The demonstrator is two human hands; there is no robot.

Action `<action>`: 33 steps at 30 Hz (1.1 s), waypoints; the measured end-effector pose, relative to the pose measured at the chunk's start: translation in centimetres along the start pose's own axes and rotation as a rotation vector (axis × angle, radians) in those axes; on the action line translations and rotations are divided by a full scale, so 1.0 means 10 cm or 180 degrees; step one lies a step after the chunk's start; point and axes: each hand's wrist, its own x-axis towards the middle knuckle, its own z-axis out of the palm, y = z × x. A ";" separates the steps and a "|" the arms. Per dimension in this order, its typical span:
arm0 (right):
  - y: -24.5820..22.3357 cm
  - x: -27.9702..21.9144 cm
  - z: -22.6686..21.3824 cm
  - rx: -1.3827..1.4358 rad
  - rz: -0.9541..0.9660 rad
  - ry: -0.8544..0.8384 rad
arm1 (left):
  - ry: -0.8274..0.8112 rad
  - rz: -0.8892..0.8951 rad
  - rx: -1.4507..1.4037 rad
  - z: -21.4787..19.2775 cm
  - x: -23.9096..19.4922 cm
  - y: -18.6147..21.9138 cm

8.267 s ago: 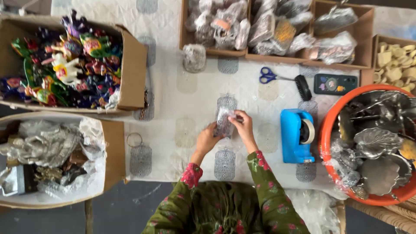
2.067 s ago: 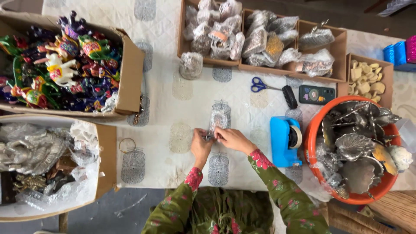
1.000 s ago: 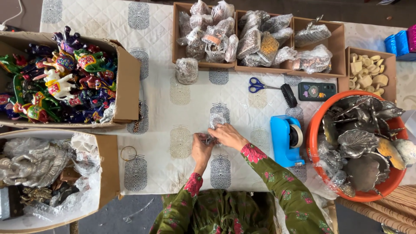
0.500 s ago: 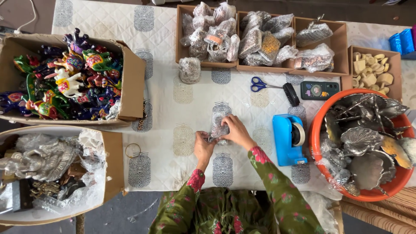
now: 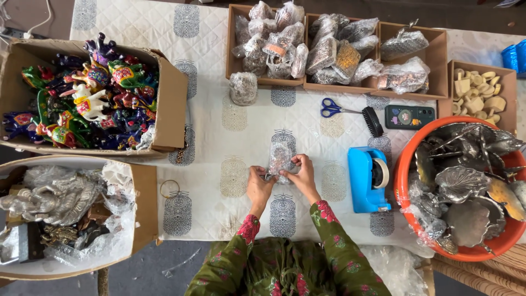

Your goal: The person is packing small decorative items into plastic bags and boxes.

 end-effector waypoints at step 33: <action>0.04 -0.04 -0.19 0.1310 0.1229 0.0042 | -0.0561 0.1317 0.0187 0.18 0.53 -0.21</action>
